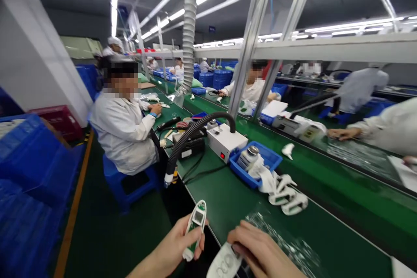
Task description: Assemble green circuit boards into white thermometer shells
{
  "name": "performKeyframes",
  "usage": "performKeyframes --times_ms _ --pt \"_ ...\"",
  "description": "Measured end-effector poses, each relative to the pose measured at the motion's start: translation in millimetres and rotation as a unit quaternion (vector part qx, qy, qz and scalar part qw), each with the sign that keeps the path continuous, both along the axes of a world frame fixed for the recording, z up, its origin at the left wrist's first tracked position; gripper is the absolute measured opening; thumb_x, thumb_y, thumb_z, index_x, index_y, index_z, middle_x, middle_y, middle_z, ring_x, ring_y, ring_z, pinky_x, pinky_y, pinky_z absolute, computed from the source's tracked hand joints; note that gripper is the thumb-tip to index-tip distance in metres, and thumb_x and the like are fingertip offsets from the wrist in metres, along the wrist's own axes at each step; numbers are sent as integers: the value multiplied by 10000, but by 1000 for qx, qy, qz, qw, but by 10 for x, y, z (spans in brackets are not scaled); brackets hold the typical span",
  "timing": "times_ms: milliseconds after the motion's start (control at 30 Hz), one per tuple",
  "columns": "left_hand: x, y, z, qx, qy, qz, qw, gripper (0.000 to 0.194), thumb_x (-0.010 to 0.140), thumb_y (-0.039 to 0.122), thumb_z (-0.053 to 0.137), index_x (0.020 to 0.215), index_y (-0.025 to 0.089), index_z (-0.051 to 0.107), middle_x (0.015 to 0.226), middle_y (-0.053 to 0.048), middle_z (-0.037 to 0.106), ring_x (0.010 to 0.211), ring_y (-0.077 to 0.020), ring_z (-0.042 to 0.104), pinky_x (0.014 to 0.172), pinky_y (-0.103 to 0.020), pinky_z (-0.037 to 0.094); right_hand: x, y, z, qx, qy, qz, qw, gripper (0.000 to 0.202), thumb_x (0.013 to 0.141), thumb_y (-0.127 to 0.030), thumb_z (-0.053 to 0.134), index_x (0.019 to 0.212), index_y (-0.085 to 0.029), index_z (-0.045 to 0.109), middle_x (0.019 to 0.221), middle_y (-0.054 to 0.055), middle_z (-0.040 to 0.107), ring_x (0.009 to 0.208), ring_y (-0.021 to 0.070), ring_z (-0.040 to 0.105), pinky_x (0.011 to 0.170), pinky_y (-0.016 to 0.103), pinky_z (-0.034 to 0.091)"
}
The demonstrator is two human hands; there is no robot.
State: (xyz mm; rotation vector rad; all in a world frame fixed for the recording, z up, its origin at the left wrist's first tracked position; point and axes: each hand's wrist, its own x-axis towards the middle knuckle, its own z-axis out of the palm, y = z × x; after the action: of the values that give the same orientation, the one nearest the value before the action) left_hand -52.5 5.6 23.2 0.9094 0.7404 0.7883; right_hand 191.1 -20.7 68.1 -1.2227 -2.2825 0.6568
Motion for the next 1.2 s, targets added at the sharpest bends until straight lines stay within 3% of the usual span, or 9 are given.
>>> performKeyframes --times_ms 167,300,400,533,633,733,933,1200 --pt "138 -113 -108 -114 -63 -51 990 381 669 358 792 876 115 584 687 -9 570 576 -96 505 581 -233 376 -241 -80 231 -75 -32 61 995 259 996 -256 350 970 -250 608 860 47 632 862 196 593 789 289 493" --pt "188 -229 -88 -119 -56 -94 987 477 518 213 881 912 117 631 767 -3 574 684 -108 495 631 -224 370 -238 -111 188 -83 -19 55 995 257 1002 -214 321 962 -227 575 857 38 622 826 185 557 802 329 461" --pt "235 -298 -72 -125 -19 -77 989 435 519 189 865 890 125 647 737 16 568 683 -107 471 627 -219 353 -203 -172 117 -81 -12 45 996 238 993 -169 345 982 -242 571 901 23 634 917 191 551 895 376 415" --pt "329 -383 -100 -98 -4 -32 995 367 597 211 824 900 120 638 743 8 578 685 -112 476 643 -224 370 -221 -286 9 -8 -2 -31 999 174 960 -166 441 972 -252 591 1010 38 609 1161 255 425 974 455 333" --pt "403 -435 -127 -58 17 -8 998 331 662 209 780 946 123 631 783 -8 607 699 -122 502 667 -233 403 -295 -364 -88 35 -7 -131 991 152 963 -191 435 933 -226 579 953 57 566 986 249 474 846 440 375" --pt "469 -463 -119 -19 49 -5 999 300 716 184 720 998 146 623 797 1 626 695 -126 522 663 -232 420 -393 -416 -155 54 -37 -181 981 142 968 -193 419 913 -204 550 888 53 546 860 234 461 773 424 352" --pt "561 -458 -57 58 80 -8 995 388 751 161 667 1131 169 589 1023 -43 671 946 -216 567 832 -288 447 -513 -464 -156 96 -81 -229 965 71 935 -175 469 932 -194 537 899 61 529 852 250 438 772 430 312" --pt "580 -430 -94 67 99 -21 993 333 711 186 713 1035 155 642 868 -19 669 816 -195 567 724 -256 449 -477 -450 -209 86 -33 -234 968 162 946 -117 397 847 -193 501 841 42 504 815 220 417 770 418 312"
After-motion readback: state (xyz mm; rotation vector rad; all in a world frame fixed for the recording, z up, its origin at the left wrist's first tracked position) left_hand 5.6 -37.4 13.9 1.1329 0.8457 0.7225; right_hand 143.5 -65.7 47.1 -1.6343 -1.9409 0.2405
